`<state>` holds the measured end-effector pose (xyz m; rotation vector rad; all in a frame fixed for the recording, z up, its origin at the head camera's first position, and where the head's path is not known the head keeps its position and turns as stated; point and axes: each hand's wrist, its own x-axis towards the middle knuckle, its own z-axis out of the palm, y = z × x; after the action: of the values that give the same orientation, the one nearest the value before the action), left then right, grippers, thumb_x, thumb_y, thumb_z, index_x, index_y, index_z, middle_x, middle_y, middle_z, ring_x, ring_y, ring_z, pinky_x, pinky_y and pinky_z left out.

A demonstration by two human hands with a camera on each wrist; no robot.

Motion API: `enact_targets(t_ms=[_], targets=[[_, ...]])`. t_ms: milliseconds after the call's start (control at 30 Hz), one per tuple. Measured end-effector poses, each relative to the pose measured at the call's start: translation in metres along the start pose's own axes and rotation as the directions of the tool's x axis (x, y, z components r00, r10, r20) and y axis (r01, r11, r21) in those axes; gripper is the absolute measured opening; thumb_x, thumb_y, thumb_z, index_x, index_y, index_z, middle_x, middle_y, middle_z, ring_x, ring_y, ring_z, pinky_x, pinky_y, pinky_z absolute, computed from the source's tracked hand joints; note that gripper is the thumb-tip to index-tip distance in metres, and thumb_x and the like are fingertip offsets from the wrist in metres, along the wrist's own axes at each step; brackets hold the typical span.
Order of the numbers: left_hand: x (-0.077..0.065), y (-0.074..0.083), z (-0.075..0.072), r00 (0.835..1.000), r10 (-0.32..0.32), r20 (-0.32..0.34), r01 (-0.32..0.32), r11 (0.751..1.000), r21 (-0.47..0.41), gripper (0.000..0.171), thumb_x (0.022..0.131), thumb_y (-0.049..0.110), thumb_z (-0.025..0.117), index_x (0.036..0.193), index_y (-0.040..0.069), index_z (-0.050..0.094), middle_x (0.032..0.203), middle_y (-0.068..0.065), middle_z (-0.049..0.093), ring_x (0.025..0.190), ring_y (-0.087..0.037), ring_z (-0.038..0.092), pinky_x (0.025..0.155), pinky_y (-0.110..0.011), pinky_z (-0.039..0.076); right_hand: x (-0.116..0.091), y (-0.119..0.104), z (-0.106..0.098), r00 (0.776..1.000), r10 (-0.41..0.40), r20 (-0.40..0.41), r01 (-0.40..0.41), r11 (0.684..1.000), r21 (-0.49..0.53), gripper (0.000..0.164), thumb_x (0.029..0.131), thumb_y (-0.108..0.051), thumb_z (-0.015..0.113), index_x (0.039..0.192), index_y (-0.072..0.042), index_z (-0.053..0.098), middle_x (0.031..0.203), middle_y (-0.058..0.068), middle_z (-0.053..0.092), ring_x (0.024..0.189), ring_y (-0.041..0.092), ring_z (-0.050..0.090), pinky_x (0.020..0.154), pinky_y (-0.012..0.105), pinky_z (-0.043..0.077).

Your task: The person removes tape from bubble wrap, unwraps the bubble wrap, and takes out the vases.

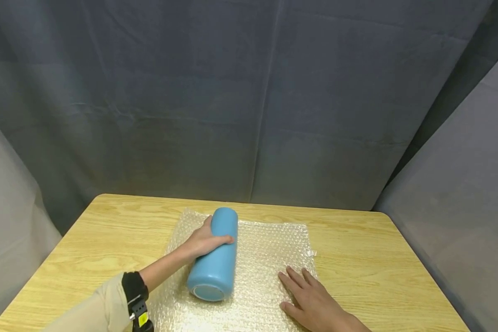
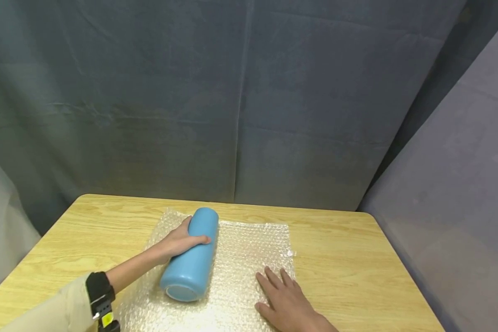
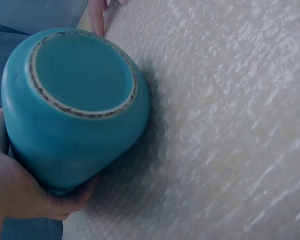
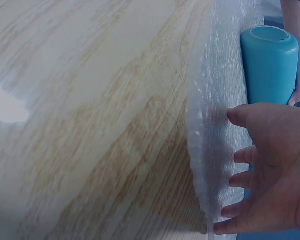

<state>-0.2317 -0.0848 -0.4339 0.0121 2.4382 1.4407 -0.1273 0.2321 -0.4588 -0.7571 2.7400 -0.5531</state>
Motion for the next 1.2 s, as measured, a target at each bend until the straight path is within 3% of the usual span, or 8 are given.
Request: enact_targets(t_ms=[333, 667, 867, 1067, 1200], targets=[[-0.002, -0.005, 0.0, 1.0, 0.013, -0.029, -0.014, 0.999, -0.037, 0.108, 0.08, 0.049, 0.076, 0.16, 0.012, 0.014, 0.126, -0.026, 0.054, 0.079, -0.03, 0.064, 0.058, -0.042, 0.053, 0.0, 0.0, 0.001, 1.0, -0.004, -0.016, 0.004, 1.0, 0.003, 0.068, 0.102, -0.047, 0.052, 0.154, -0.006, 0.037, 0.156, 0.023, 0.032, 0.14, 0.055, 0.024, 0.108, 0.07, 0.023], [-0.016, 0.001, -0.002, 0.996, 0.048, -0.074, -0.054, 0.996, -0.073, 0.105, 0.079, 0.045, 0.079, 0.16, 0.014, 0.018, 0.127, -0.024, 0.055, 0.083, -0.03, 0.064, 0.061, -0.042, 0.054, 0.0, 0.0, 0.002, 1.0, -0.005, -0.03, 0.005, 1.0, 0.007, 0.069, 0.102, -0.049, 0.051, 0.154, -0.006, 0.037, 0.157, 0.024, 0.031, 0.138, 0.059, 0.024, 0.106, 0.072, 0.025], [-0.025, 0.005, -0.006, 0.996, 0.042, -0.078, -0.054, 0.985, -0.162, 0.106, 0.075, 0.037, 0.083, 0.158, 0.014, 0.021, 0.132, -0.022, 0.053, 0.089, -0.032, 0.064, 0.065, -0.044, 0.054, 0.0, 0.0, 0.003, 0.999, -0.012, -0.036, 0.012, 1.0, 0.0, 0.068, 0.102, -0.048, 0.051, 0.153, -0.006, 0.038, 0.156, 0.025, 0.031, 0.137, 0.059, 0.025, 0.106, 0.071, 0.026], [-0.032, 0.008, -0.011, 0.997, 0.064, -0.037, -0.071, 0.962, -0.265, 0.103, 0.075, 0.027, 0.085, 0.157, 0.016, 0.023, 0.13, -0.021, 0.052, 0.095, -0.035, 0.062, 0.07, -0.046, 0.053, 0.0, 0.001, 0.002, 0.999, -0.011, -0.039, 0.011, 1.0, -0.001, 0.069, 0.102, -0.049, 0.052, 0.153, -0.005, 0.038, 0.156, 0.025, 0.031, 0.137, 0.06, 0.025, 0.105, 0.073, 0.026], [-0.037, 0.008, -0.013, 0.999, 0.046, -0.018, -0.05, 0.95, -0.307, 0.101, 0.074, 0.025, 0.086, 0.155, 0.014, 0.026, 0.128, -0.02, 0.052, 0.097, -0.035, 0.062, 0.072, -0.047, 0.053, -0.001, 0.002, 0.003, 1.0, -0.005, -0.028, 0.005, 1.0, 0.002, 0.069, 0.101, -0.049, 0.052, 0.153, -0.006, 0.038, 0.156, 0.024, 0.032, 0.137, 0.059, 0.025, 0.106, 0.072, 0.025]])
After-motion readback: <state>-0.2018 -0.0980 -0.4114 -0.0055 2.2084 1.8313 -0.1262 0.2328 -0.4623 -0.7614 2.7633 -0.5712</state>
